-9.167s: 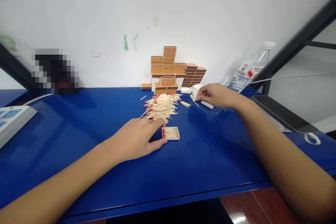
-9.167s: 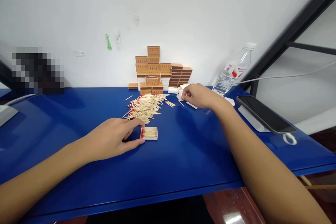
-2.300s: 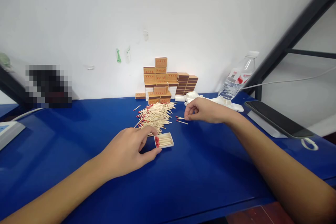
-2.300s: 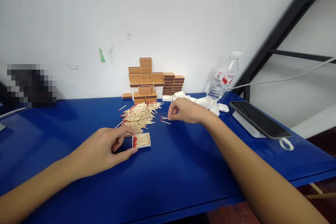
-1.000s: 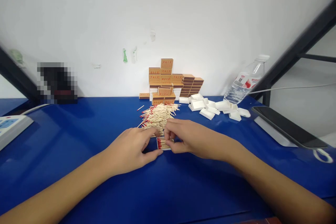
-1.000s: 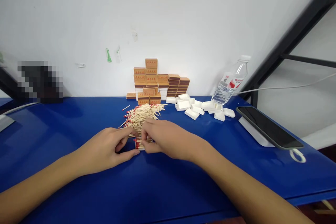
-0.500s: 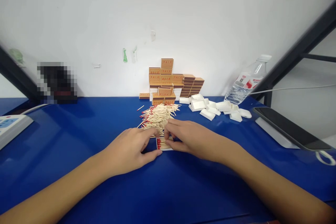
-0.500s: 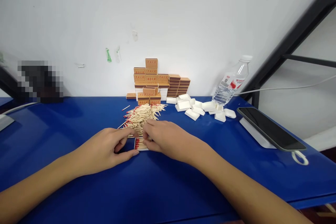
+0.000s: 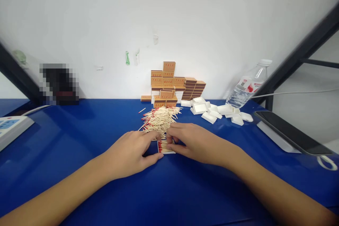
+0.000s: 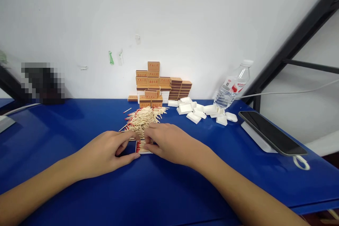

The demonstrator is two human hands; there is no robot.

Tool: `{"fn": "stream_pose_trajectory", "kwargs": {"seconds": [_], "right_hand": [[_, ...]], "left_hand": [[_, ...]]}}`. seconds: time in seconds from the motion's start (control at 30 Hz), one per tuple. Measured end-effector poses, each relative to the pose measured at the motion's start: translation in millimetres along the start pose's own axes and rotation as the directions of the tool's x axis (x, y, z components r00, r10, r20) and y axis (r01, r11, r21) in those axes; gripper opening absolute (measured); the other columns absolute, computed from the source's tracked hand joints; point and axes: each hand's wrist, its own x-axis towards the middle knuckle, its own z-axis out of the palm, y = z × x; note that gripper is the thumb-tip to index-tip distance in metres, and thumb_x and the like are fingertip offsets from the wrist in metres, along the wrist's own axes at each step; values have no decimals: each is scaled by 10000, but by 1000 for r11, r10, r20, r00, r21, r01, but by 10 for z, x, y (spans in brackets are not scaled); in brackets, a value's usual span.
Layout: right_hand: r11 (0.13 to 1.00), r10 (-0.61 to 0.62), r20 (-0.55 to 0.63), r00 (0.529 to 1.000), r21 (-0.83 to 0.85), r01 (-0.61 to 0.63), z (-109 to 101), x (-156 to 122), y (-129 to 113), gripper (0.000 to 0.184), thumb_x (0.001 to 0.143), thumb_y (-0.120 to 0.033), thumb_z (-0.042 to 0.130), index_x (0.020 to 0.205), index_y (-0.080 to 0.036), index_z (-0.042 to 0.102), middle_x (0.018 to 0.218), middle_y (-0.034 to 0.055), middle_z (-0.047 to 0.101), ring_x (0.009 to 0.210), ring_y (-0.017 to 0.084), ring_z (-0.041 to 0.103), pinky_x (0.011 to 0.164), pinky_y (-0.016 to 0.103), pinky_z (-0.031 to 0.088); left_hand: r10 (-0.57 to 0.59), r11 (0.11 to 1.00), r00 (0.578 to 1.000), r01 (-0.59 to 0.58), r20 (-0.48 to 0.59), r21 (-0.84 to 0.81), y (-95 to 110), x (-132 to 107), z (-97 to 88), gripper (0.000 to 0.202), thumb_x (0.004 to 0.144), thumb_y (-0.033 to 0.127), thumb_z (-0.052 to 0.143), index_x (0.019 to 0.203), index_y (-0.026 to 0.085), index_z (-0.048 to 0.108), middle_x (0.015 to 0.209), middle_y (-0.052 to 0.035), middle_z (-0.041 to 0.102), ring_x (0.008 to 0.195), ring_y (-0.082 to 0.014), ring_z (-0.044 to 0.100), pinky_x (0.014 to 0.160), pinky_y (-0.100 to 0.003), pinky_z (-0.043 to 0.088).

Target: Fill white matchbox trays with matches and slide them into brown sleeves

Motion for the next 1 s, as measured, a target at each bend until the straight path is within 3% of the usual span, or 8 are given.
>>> {"fn": "stream_pose_trajectory", "kwargs": {"seconds": [1.0], "right_hand": [[1000, -21, -30, 999, 19, 22, -7, 4, 13, 104, 1007, -195, 599, 916, -179, 646, 950, 34, 662, 811, 146, 580, 692, 281, 400]], "left_hand": [[-2, 999, 999, 1, 32, 35, -8, -23, 1, 323, 984, 440, 615, 1224, 224, 622, 659, 43, 538, 568, -176, 512, 557, -295, 314]]}}
